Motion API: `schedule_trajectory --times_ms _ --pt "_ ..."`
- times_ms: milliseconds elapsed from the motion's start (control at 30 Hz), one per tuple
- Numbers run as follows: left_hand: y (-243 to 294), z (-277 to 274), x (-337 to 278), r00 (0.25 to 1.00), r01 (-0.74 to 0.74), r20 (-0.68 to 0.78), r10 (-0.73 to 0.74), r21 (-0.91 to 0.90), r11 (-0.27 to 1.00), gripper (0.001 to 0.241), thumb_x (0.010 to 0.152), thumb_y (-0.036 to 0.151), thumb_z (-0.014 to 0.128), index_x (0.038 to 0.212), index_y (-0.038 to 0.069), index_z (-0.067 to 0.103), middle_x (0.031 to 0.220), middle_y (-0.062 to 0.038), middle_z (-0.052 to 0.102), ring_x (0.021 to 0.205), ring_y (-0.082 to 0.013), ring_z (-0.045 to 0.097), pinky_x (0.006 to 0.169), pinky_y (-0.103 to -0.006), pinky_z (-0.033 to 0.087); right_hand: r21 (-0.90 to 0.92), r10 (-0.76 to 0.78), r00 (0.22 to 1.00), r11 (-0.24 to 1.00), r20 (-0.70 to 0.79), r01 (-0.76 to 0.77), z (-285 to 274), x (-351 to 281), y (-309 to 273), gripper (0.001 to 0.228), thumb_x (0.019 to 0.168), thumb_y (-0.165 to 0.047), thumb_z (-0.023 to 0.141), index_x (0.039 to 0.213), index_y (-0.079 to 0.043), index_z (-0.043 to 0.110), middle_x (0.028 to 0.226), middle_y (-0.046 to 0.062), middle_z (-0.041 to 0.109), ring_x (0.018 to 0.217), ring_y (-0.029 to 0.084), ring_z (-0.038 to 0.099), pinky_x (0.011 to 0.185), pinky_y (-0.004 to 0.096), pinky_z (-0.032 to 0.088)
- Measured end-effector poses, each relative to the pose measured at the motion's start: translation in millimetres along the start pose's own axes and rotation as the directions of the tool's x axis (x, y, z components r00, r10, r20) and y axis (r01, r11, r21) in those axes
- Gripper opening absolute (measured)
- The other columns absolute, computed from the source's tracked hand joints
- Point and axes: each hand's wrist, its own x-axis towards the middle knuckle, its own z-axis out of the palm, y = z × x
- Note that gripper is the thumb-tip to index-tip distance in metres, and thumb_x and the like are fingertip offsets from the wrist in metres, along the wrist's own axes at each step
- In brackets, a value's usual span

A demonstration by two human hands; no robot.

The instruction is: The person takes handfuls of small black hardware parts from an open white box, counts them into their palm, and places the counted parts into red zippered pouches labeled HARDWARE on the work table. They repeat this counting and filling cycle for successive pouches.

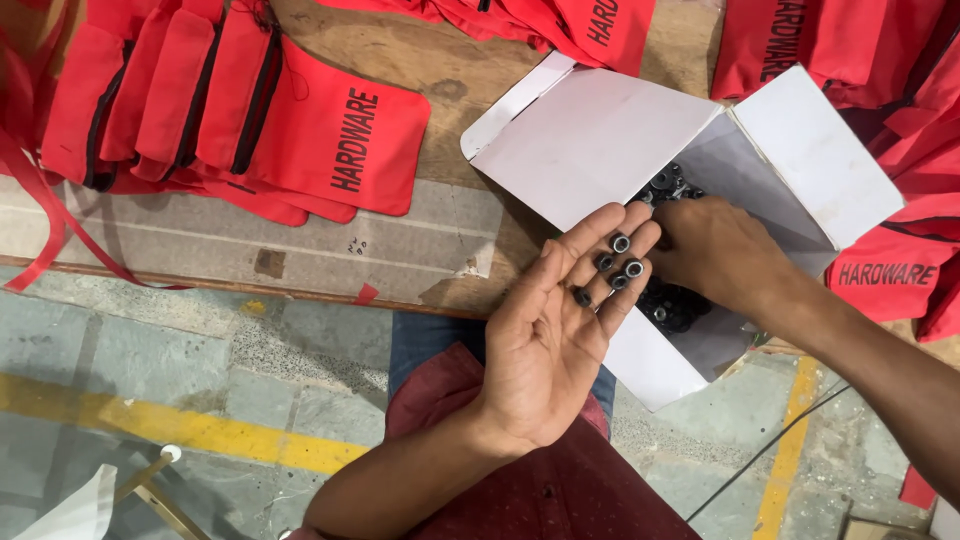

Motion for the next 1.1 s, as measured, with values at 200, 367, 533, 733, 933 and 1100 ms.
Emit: schedule_trajectory --times_ms 200,367,533,733,933,1100 --pt "0.8 -1.7 -1.3 1.0 -0.004 0.001 0.004 -0.014 1.0 0.059 0.114 0.037 0.034 0.157 -0.004 0.035 0.167 -0.019 0.034 0.158 -0.0276 0.032 0.129 -0.037 0.03 0.275 -0.044 0.993 0.959 -0.111 0.073 7.6 3.3 31.9 0.025 0.081 -0.016 0.078 0.098 0.002 0.074 0.082 0.018 0.072 0.071 0.032 0.068 0.064 0.043 0.052" --pt "0.1 -1.6 -0.5 1.0 0.006 0.01 -0.006 -0.01 1.0 0.06 0.114 0.038 0.037 0.157 -0.004 0.035 0.167 -0.019 0.034 0.157 -0.0277 0.032 0.129 -0.0364 0.031 0.992 -0.005 0.998 0.108 -0.062 0.062 2.4 -24.4 64.7 0.019 0.097 -0.008 0.065 0.107 0.006 0.072 0.071 -0.001 0.054 0.059 0.008 0.048 0.053 0.026 0.044" --pt "-1.6 5.9 -0.3 0.999 0.03 0.013 -0.03 0.01 1.0 0.062 0.113 0.04 0.036 0.158 -0.002 0.035 0.168 -0.017 0.034 0.159 -0.0261 0.031 0.13 -0.0366 0.029 0.717 -0.092 0.925 0.604 -0.369 0.346 -15.8 -76.3 26.4 0.029 0.088 -0.005 0.069 0.115 0.007 0.068 0.069 0.001 0.063 0.064 0.008 0.062 0.064 0.026 0.054" --pt "-10.9 6.4 -0.9 0.996 -0.02 0.091 0.024 -0.04 0.999 0.063 0.116 0.043 0.028 0.16 -0.001 0.036 0.169 -0.016 0.033 0.16 -0.0255 0.03 0.132 -0.038 0.029 0.274 -0.431 0.847 0.813 -0.31 0.514 -21.9 -103.0 -16.5 0.037 0.083 -0.016 0.081 0.119 -0.01 0.074 0.07 -0.007 0.067 0.061 0.003 0.06 0.049 0.021 0.048" --pt "-9.2 7.7 -2.8 0.994 0.004 0.105 0.003 -0.063 0.998 0.064 0.115 0.044 0.025 0.161 0.001 0.034 0.171 -0.013 0.033 0.16 -0.0232 0.03 0.131 -0.0375 0.027 0.642 -0.151 0.931 0.687 -0.333 0.341 -24.8 -108.8 -11.7 0.046 0.091 -0.003 0.063 0.137 0.001 0.062 0.089 0.007 0.074 0.073 0.013 0.07 0.058 0.029 0.06" --pt "-10.9 6.0 -2.1 0.995 0.019 0.097 -0.014 -0.044 0.999 0.064 0.115 0.045 0.025 0.162 0.001 0.033 0.17 -0.013 0.034 0.157 -0.021 0.033 0.13 -0.0373 0.028 0.977 -0.221 0.958 0.062 -0.183 0.202 -39.8 -97.7 0.8 0.05 0.103 0.007 0.045 0.153 0.011 0.052 0.125 0.026 0.066 0.103 0.026 0.066 0.087 0.038 0.057"
